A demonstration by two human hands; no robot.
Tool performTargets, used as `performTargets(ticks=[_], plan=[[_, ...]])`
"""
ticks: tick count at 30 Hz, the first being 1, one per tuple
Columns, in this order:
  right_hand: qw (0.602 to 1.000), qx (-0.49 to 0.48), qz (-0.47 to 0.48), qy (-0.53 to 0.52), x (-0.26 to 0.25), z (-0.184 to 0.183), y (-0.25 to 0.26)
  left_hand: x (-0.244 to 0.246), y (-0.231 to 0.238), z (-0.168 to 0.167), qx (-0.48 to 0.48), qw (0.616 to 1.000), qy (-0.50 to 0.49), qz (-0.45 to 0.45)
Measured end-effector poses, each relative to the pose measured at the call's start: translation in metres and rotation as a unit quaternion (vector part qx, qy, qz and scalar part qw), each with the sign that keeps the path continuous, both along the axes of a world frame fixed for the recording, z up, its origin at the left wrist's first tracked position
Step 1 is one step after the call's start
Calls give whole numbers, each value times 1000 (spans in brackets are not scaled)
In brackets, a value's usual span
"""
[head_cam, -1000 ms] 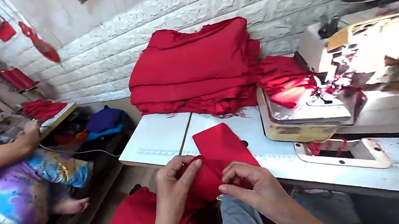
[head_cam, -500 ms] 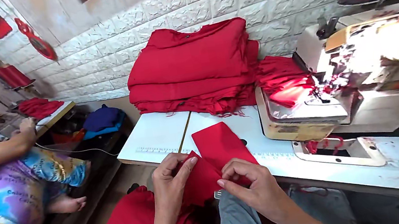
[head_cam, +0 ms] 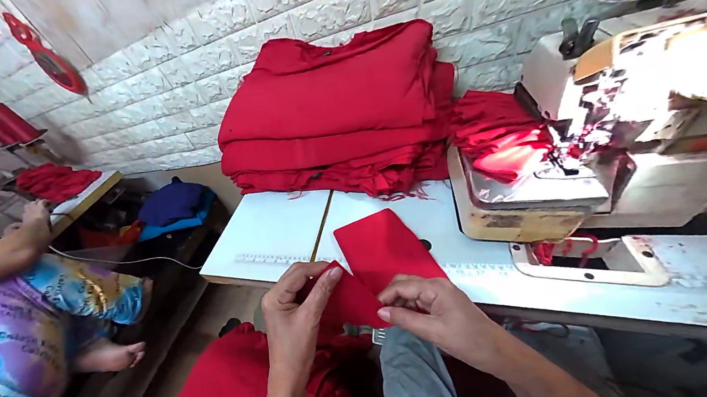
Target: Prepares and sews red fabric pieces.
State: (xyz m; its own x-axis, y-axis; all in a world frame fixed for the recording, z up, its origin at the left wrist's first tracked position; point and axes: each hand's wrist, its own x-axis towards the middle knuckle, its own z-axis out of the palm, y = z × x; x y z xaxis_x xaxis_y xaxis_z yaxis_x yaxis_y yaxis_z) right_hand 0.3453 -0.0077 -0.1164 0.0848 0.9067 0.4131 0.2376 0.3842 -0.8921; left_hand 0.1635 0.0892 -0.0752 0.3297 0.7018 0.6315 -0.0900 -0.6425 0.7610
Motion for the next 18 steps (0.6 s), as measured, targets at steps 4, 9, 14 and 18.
performTargets(ticks=[4,9,14,18], plan=[[999,-13,8,32,2,6,0,2,2,-2,-74,996,-48,-7],[997,69,24,17,4,2,-2,4,4,-6,-135,990,-49,-2],[964,207,58,-156,15,7,-8,8,3,-15,-192,977,-61,-66],[901,301,40,-311,16,25,-15,17,-1,-23,-226,961,-93,-129]])
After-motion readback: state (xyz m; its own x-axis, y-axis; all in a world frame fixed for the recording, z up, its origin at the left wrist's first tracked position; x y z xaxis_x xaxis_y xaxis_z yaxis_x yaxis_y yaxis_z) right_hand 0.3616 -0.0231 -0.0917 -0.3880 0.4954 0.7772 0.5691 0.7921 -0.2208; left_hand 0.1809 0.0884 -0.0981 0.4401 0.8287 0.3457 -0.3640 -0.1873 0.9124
